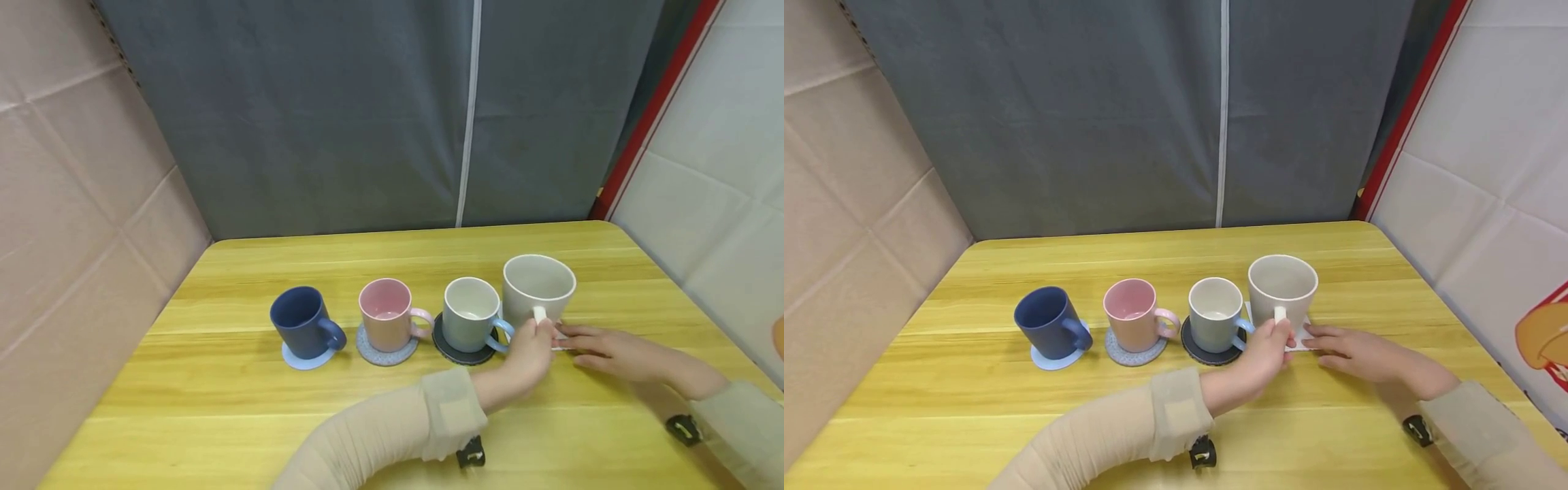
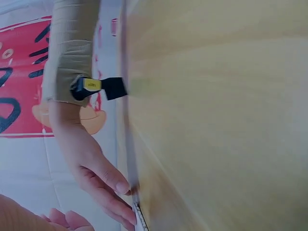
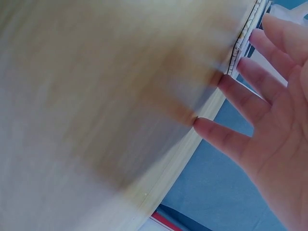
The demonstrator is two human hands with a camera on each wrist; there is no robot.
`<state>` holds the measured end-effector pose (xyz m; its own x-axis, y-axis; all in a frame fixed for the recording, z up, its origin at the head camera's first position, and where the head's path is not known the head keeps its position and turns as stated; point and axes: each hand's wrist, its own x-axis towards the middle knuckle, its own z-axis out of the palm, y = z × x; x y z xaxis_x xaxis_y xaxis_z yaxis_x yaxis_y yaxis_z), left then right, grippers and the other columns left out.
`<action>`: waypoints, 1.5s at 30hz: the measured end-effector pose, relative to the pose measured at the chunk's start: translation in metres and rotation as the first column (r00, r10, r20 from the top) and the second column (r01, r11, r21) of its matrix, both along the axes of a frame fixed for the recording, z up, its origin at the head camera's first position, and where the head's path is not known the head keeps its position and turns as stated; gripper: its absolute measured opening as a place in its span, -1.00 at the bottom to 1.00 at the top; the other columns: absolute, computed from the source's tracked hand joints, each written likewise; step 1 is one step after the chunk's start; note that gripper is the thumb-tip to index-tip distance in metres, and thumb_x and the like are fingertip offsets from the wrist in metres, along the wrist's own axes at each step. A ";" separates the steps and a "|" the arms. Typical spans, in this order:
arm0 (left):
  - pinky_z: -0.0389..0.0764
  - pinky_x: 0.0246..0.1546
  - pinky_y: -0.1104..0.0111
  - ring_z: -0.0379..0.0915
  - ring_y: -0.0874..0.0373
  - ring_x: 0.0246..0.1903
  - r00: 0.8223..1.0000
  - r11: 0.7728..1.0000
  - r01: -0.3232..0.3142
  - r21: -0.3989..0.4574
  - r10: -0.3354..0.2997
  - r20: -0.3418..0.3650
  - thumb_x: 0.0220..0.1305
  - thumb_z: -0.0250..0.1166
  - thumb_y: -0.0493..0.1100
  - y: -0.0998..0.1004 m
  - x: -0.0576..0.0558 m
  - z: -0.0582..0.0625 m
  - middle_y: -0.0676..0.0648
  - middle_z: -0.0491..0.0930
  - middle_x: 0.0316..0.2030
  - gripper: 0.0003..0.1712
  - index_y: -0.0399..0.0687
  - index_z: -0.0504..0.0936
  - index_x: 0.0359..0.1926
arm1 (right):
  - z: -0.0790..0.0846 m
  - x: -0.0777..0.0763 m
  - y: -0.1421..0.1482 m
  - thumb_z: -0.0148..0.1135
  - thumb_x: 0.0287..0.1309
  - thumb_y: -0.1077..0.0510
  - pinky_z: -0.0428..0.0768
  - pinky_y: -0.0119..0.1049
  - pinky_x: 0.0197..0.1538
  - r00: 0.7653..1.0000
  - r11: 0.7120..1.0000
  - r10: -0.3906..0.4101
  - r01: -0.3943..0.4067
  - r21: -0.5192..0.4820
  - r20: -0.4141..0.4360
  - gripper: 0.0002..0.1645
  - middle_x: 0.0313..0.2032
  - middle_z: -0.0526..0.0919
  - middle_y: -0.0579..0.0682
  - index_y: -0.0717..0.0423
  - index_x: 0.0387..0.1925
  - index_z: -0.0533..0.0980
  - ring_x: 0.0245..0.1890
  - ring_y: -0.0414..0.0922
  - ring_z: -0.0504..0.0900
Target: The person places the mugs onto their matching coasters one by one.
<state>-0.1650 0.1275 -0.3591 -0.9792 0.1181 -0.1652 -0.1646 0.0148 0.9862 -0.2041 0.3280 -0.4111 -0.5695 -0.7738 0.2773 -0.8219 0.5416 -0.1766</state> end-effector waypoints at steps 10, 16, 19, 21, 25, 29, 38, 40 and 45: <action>0.13 -0.66 0.49 0.09 0.26 -0.66 1.000 0.998 0.008 -0.060 -0.009 -0.009 0.25 -0.01 -0.20 -0.002 0.001 -0.002 0.07 0.26 -0.64 -0.77 -0.13 0.42 -0.53 | 0.002 0.000 -0.001 0.25 0.05 0.20 -0.09 -0.83 0.13 1.000 1.000 0.016 -0.016 -0.007 -0.005 -0.50 0.23 0.34 -0.15 -0.12 0.08 0.49 0.22 -0.61 -0.01; 0.13 -0.66 0.49 0.10 0.27 -0.66 1.000 0.996 0.024 -0.085 -0.025 -0.018 0.25 0.01 -0.19 -0.002 0.002 -0.003 0.08 0.28 -0.62 -0.79 -0.10 0.42 -0.52 | 0.001 -0.001 0.001 0.27 0.04 0.19 -0.05 -0.81 0.13 1.000 1.000 0.000 0.000 0.002 -0.016 -0.53 0.20 0.39 -0.10 -0.11 0.05 0.51 0.21 -0.56 0.08; 0.15 -0.66 0.49 0.10 0.27 -0.65 0.999 0.992 0.044 -0.118 -0.046 -0.014 0.29 0.01 -0.16 -0.001 0.001 -0.005 0.08 0.28 -0.61 -0.78 -0.09 0.44 -0.49 | 0.002 0.000 0.002 0.27 0.04 0.17 -0.02 -0.81 0.12 1.000 1.000 -0.011 0.011 0.014 -0.018 -0.54 0.20 0.39 -0.09 -0.10 0.04 0.51 0.20 -0.54 0.11; 0.16 -0.64 0.49 0.11 0.27 -0.64 0.998 0.988 0.060 -0.142 -0.063 -0.016 0.31 0.00 -0.13 -0.001 0.001 -0.005 0.08 0.28 -0.60 -0.77 -0.09 0.45 -0.46 | 0.002 0.001 0.002 0.27 0.04 0.16 0.02 -0.80 0.11 0.999 0.999 -0.025 0.025 0.026 -0.022 -0.56 0.17 0.44 -0.04 -0.10 0.03 0.52 0.19 -0.51 0.16; 0.19 -0.61 0.48 0.13 0.28 -0.62 0.997 0.986 0.075 -0.151 -0.078 -0.016 0.33 -0.01 -0.10 -0.001 0.000 -0.006 0.09 0.32 -0.57 -0.75 -0.11 0.47 -0.41 | 0.003 0.002 0.001 0.27 0.05 0.14 0.13 -0.76 0.08 0.999 0.998 -0.042 0.044 0.048 -0.029 -0.56 0.15 0.47 -0.02 -0.12 0.03 0.52 0.17 -0.45 0.26; 0.20 -0.60 0.49 0.14 0.28 -0.62 0.997 0.987 0.078 -0.143 -0.081 -0.010 0.34 -0.01 -0.10 -0.001 -0.001 -0.005 0.10 0.35 -0.56 -0.76 -0.11 0.48 -0.39 | 0.003 0.002 0.001 0.27 0.04 0.13 0.18 -0.74 0.07 0.998 0.997 -0.048 0.050 0.053 -0.035 -0.56 0.19 0.38 -0.16 -0.13 0.03 0.52 0.16 -0.45 0.27; 0.20 -0.60 0.51 0.15 0.29 -0.62 0.998 0.989 0.059 -0.139 -0.062 -0.016 0.34 0.01 -0.11 0.001 -0.002 -0.006 0.10 0.37 -0.56 -0.75 -0.14 0.50 -0.41 | 0.003 0.001 0.003 0.29 0.02 0.14 0.16 -0.75 0.08 0.998 0.998 -0.045 0.047 0.050 -0.050 -0.55 0.16 0.42 -0.13 -0.12 0.02 0.53 0.17 -0.46 0.26; 0.21 -0.60 0.51 0.16 0.30 -0.62 0.998 0.986 0.060 -0.153 -0.064 -0.020 0.33 0.01 -0.11 0.003 -0.003 -0.007 0.09 0.38 -0.56 -0.75 -0.13 0.50 -0.41 | 0.003 0.002 0.002 0.29 0.02 0.13 0.16 -0.75 0.07 0.997 0.997 -0.057 0.060 0.055 -0.052 -0.57 0.16 0.41 -0.15 -0.11 0.00 0.54 0.15 -0.43 0.29; 0.26 -0.55 0.51 0.19 0.31 -0.58 0.996 0.984 0.081 -0.159 -0.085 -0.021 0.34 0.00 -0.11 0.004 -0.002 -0.009 0.07 0.41 -0.53 -0.75 -0.11 0.49 -0.41 | 0.003 0.004 0.001 0.28 0.04 0.10 0.22 -0.72 0.05 0.996 0.994 -0.076 0.080 0.075 -0.052 -0.61 0.16 0.42 -0.11 -0.11 -0.02 0.55 0.13 -0.37 0.35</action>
<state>-0.1673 0.1318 -0.3681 -0.9715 0.1735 -0.1616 -0.1293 0.1834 0.9745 -0.1999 0.3289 -0.4085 -0.6158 -0.7478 0.2481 -0.7835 0.6145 -0.0925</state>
